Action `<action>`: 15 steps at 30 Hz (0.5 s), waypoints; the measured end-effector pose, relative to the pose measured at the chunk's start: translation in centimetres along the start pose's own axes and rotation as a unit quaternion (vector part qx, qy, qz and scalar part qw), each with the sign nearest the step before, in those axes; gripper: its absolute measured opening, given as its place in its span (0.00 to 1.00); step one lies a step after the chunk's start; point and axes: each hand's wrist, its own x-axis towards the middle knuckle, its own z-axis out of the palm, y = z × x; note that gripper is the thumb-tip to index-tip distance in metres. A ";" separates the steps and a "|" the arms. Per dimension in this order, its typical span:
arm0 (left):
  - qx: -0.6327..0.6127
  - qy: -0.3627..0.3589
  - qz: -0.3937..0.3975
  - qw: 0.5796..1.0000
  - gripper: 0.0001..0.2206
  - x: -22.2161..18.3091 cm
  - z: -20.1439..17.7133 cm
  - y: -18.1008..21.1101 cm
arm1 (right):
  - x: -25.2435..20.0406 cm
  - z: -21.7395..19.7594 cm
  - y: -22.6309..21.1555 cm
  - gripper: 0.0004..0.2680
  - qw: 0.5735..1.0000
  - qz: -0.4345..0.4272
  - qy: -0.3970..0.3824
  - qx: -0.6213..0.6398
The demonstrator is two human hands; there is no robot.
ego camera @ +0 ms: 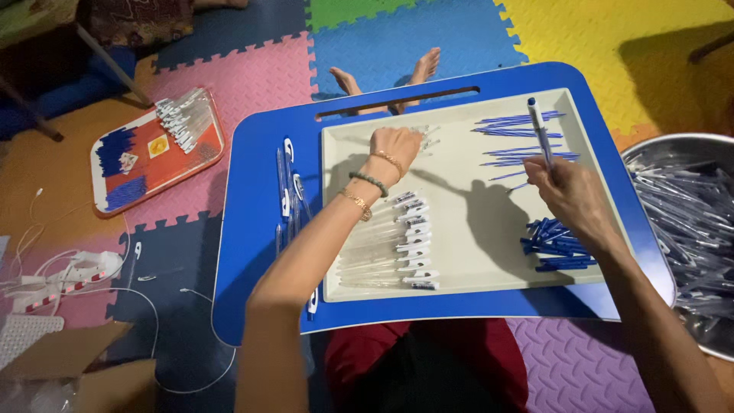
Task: The person assembles pens by hand, inserting ink cartridges into clear barrels and then pressing caps onto the ends.
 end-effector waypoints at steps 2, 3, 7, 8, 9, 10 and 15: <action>0.063 0.066 0.009 0.996 0.21 1.1 0.4 0.2 | 0.1 0.7 1.0 0.13 0.999 0.001 -0.005 0.053; 0.063 0.067 0.009 0.996 0.21 1.0 0.3 0.2 | 0.2 0.9 1.4 0.13 0.999 0.001 -0.004 0.053; -0.018 0.091 0.018 0.996 0.12 -3.7 -4.7 -1.2 | -0.8 0.8 1.6 0.12 0.994 0.022 -0.011 0.104; -0.122 0.063 0.014 0.990 0.12 -6.0 -7.0 -1.9 | -1.4 0.5 1.1 0.12 0.990 0.048 -0.018 0.129; -0.120 0.064 0.016 0.991 0.12 -7.9 -5.8 -2.2 | -1.0 2.0 4.1 0.12 0.990 0.048 -0.016 0.131; -0.214 0.079 0.048 0.972 0.12 -9.7 -4.7 -2.6 | -0.6 3.3 7.0 0.12 0.991 0.004 -0.008 0.135; -0.423 0.125 0.127 0.888 0.16 -17.2 0.3 -0.3 | -2.6 4.5 5.2 0.13 0.990 -0.080 0.012 0.112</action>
